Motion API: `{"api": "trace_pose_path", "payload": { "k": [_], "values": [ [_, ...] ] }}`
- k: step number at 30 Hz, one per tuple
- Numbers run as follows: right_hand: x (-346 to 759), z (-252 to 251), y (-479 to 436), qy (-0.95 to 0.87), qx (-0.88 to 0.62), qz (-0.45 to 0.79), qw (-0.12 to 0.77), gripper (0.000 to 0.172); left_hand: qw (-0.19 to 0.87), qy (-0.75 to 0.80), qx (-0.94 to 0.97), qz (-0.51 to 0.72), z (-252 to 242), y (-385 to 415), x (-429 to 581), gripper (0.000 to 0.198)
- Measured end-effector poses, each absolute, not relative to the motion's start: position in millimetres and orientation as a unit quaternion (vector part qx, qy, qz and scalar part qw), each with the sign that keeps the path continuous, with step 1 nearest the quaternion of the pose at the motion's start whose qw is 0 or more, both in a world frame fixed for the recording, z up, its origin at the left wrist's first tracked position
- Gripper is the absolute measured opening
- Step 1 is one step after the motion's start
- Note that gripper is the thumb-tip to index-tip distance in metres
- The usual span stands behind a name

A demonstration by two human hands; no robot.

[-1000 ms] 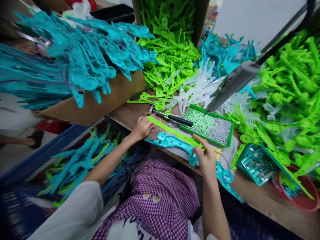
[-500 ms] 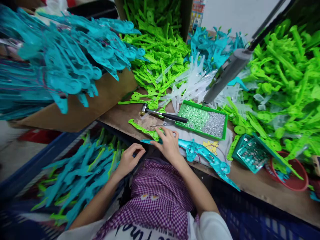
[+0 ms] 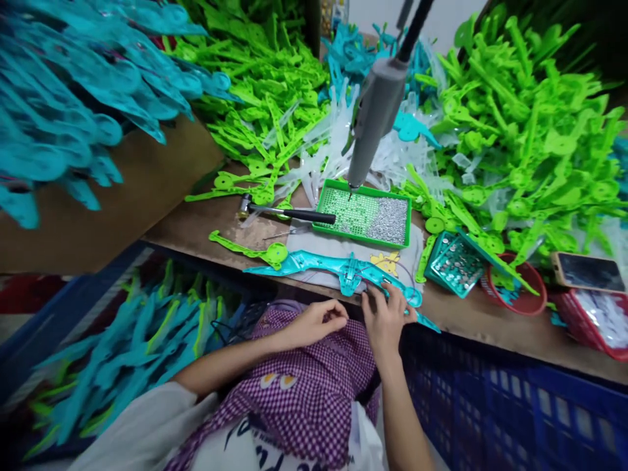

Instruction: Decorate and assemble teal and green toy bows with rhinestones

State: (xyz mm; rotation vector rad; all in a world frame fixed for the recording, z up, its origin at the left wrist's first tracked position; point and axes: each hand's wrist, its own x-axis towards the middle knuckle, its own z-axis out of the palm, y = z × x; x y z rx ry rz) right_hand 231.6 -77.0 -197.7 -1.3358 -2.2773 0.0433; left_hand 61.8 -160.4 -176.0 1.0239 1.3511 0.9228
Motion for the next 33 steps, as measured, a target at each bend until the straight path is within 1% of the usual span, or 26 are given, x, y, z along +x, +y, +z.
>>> {"api": "trace_pose_path", "payload": {
  "k": [2, 5, 8, 10, 13, 16, 19, 22, 26, 29, 33],
  "values": [
    [233, -196, -72, -0.839, -0.469, 0.054, 0.271, 0.02, 0.533, 0.582, 0.44, 0.427, -172, -150, 69, 0.02],
    [243, -187, -66, -0.832, -0.453, 0.137, 0.29, 0.023, 0.456, 0.594, 0.473, 0.463, -170, -142, 78, 0.027],
    [251, -181, -61, -0.826, -0.445, 0.216, 0.272, 0.026, 0.4, 0.586, 0.528, 0.467, -173, -138, 86, 0.031],
    [252, -178, -58, -0.822, -0.438, 0.253, 0.262, 0.028, 0.391, 0.587, 0.535, 0.466, -174, -133, 89, 0.033],
    [251, -177, -56, -0.822, -0.43, 0.273, 0.255, 0.03, 0.423, 0.605, 0.496, 0.458, -177, -124, 90, 0.03],
    [249, -175, -59, -0.837, -0.416, 0.259, 0.245, 0.025, 0.506, 0.59, 0.406, 0.481, -181, -116, 89, 0.025],
    [246, -174, -63, -0.835, -0.422, 0.218, 0.277, 0.022, 0.561, 0.557, 0.31, 0.528, -183, -111, 91, 0.027],
    [243, -175, -62, -0.82, -0.433, 0.208, 0.312, 0.021, 0.586, 0.533, 0.27, 0.547, -181, -110, 91, 0.033],
    [245, -178, -59, -0.807, -0.439, 0.256, 0.3, 0.025, 0.614, 0.519, 0.261, 0.534, -177, -110, 86, 0.035],
    [248, -177, -57, -0.805, -0.439, 0.262, 0.3, 0.029, 0.625, 0.518, 0.266, 0.52, -176, -108, 83, 0.035],
    [250, -175, -59, -0.816, -0.423, 0.261, 0.294, 0.027, 0.641, 0.515, 0.247, 0.514, -178, -106, 82, 0.038]
  ]
}}
